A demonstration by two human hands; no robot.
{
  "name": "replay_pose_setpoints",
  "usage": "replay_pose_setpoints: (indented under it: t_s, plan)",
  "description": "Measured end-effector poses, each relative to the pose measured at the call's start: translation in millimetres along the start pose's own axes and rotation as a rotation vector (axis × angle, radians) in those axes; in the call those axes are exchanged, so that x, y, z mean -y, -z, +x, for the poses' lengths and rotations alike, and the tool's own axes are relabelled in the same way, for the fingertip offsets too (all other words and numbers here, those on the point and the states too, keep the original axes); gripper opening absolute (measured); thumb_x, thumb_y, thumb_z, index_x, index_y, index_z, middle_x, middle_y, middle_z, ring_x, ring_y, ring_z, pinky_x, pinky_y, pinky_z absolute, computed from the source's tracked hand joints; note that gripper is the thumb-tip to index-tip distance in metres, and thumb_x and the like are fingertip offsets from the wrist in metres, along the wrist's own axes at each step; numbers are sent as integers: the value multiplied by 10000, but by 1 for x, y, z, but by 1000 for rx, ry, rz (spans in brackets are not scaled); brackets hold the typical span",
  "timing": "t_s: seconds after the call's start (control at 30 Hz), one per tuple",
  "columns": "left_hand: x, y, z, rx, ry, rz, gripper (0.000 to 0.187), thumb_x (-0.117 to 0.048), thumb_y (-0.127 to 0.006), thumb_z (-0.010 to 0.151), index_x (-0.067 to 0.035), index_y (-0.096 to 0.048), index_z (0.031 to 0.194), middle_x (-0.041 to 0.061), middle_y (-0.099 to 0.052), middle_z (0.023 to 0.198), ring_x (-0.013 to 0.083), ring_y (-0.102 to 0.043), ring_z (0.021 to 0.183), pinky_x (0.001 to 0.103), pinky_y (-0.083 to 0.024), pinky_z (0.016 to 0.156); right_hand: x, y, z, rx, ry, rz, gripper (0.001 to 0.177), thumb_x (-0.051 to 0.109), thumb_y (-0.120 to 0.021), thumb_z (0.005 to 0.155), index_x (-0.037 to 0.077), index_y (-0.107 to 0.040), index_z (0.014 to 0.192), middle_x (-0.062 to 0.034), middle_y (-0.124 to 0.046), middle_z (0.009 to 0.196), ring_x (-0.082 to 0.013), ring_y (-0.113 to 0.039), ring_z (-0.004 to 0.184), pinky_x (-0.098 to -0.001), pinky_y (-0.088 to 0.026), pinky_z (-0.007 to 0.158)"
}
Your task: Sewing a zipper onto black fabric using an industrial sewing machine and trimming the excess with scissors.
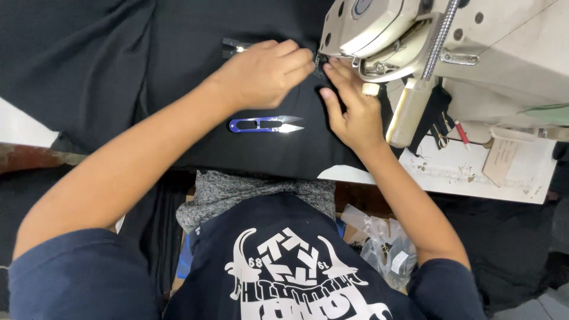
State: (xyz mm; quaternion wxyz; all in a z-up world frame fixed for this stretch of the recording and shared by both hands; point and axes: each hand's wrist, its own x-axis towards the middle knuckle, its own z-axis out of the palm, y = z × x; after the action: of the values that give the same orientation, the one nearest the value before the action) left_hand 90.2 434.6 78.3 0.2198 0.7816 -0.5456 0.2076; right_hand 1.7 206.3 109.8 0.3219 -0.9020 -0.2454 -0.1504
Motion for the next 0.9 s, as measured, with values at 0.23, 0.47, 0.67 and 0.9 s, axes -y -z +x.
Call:
replay_pose_setpoints:
  t_s: [0.23,0.47,0.67,0.9]
  plan:
    - [20,-5,-1,103,-177,296,273,-218,-558,970,-133,-700,1187,-45,-648,1135,134,-551,875,255,-465,680,-26,-10,-6,108,47,-198,348,133,-672,1093,-22,-623,1400,-217,-616,1422,-357,-593,1352,-415,-533,1136]
    - [23,-3,2,86,-207,373,248,-295,-567,986,-174,-698,1159,-72,-652,1135,102,-556,884,236,-446,655,-28,-3,7,127,188,-186,322,89,-671,1075,-99,-640,1335,-292,-668,1300,-441,-657,1211,-525,-502,1128]
    - [25,-4,0,71,-196,423,309,-368,-580,960,-213,-690,1204,-90,-646,1202,96,-553,924,242,-425,704,-32,-4,6,131,179,-190,330,92,-664,1087,-81,-622,1365,-289,-654,1319,-450,-653,1220,-524,-511,1121]
    - [26,-7,-1,84,-192,435,322,-369,-575,982,-219,-697,1239,-106,-654,1224,94,-560,939,241,-432,731,-33,0,7,129,152,-152,323,99,-621,1107,-59,-596,1387,-224,-635,1361,-402,-647,1247,-469,-545,1085]
